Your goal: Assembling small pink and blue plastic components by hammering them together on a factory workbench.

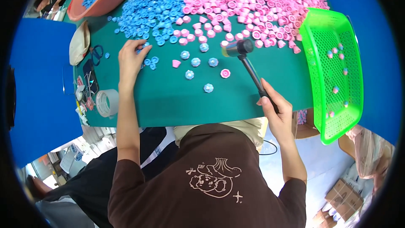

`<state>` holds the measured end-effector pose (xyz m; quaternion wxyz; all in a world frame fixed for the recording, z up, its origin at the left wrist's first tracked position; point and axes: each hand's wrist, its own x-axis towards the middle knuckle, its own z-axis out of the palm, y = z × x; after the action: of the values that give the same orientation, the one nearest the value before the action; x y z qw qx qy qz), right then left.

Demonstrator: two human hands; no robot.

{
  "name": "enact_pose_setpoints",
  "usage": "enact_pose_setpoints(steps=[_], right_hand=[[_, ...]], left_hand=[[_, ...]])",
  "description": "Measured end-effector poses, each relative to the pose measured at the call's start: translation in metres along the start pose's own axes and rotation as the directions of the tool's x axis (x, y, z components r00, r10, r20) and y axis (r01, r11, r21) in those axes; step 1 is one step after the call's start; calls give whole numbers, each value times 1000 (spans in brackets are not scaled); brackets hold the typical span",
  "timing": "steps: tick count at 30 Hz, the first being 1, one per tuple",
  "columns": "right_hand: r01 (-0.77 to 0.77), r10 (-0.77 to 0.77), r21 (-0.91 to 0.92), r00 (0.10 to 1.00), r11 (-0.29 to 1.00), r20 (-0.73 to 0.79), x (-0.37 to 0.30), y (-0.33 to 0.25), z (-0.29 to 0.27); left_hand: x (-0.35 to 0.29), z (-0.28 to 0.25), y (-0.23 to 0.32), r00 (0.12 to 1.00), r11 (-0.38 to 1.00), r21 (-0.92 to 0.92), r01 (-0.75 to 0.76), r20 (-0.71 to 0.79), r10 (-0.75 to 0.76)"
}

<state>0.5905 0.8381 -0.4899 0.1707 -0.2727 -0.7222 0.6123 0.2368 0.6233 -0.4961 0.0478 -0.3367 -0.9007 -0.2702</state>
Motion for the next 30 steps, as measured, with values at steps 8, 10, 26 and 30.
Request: enact_pose_setpoints(steps=[8,10,26,30], right_hand=[[73,-74,-22,997,997,-27,4,-1,-6],[69,-70,-30,997,997,-37,4,-2,-8],[64,-66,-61,997,996,-33,-15,3,-16],[142,-135,-273,990,951,46,-14,1,-18]], left_hand=[[-36,-1,75,995,954,-287,-84,35,98],[-46,15,106,927,880,-312,-359,-11,374],[-65,58,153,894,860,-357,-364,127,431],[-66,54,153,906,877,-355,-323,150,395]])
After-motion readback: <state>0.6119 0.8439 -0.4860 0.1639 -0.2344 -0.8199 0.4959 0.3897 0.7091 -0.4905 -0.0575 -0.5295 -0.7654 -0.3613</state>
